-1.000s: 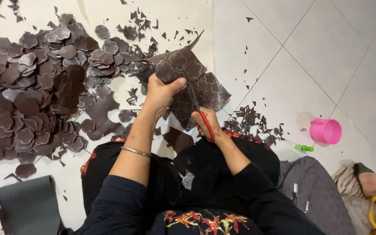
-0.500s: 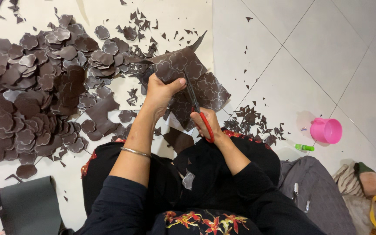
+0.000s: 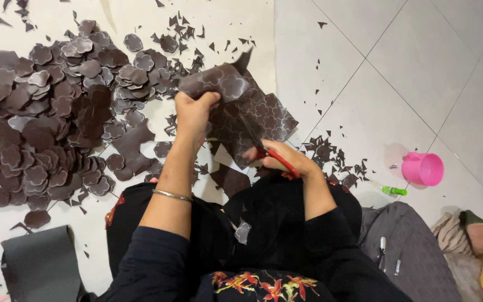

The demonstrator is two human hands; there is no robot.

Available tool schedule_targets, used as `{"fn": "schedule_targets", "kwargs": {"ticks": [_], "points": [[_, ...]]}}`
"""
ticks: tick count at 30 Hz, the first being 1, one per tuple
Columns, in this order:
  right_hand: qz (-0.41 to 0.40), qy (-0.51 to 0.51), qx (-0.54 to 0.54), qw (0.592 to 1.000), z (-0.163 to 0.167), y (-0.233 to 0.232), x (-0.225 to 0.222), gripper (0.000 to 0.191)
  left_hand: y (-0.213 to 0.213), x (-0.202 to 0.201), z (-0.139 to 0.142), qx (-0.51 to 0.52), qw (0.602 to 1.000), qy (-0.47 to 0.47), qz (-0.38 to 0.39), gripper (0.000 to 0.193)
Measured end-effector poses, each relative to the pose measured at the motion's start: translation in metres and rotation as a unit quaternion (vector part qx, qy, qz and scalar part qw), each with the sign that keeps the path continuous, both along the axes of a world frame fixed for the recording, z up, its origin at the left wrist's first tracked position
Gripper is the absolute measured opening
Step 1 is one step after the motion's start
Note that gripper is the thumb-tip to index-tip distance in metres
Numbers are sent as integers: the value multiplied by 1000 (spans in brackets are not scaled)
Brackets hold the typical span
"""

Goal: The person sits on the floor and uses red-handled scissors to cut flower-shaped pieces from a sheet of brown patterned material. The cut pieces are placed in a growing pile on the left, while scraps accumulate on the right.

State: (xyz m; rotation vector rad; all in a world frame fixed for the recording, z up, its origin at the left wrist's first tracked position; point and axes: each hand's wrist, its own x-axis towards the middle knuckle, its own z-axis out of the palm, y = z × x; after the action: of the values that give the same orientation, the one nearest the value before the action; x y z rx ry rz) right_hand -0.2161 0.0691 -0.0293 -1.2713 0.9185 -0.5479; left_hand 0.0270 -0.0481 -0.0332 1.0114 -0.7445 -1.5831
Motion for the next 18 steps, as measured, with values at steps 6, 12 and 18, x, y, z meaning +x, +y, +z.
{"fn": "schedule_targets", "kwargs": {"ticks": [6,12,18], "points": [[-75,27,-35,996,6,-2,-21,37,2,1,19,41,998,5,-52,26],[-289,-163,17,943,-16,-10,-11,16,12,-6,24,32,972,-28,-233,32],[-333,-154,27,930,-20,-5,9,23,21,-20,10,33,963,91,-251,20]]}}
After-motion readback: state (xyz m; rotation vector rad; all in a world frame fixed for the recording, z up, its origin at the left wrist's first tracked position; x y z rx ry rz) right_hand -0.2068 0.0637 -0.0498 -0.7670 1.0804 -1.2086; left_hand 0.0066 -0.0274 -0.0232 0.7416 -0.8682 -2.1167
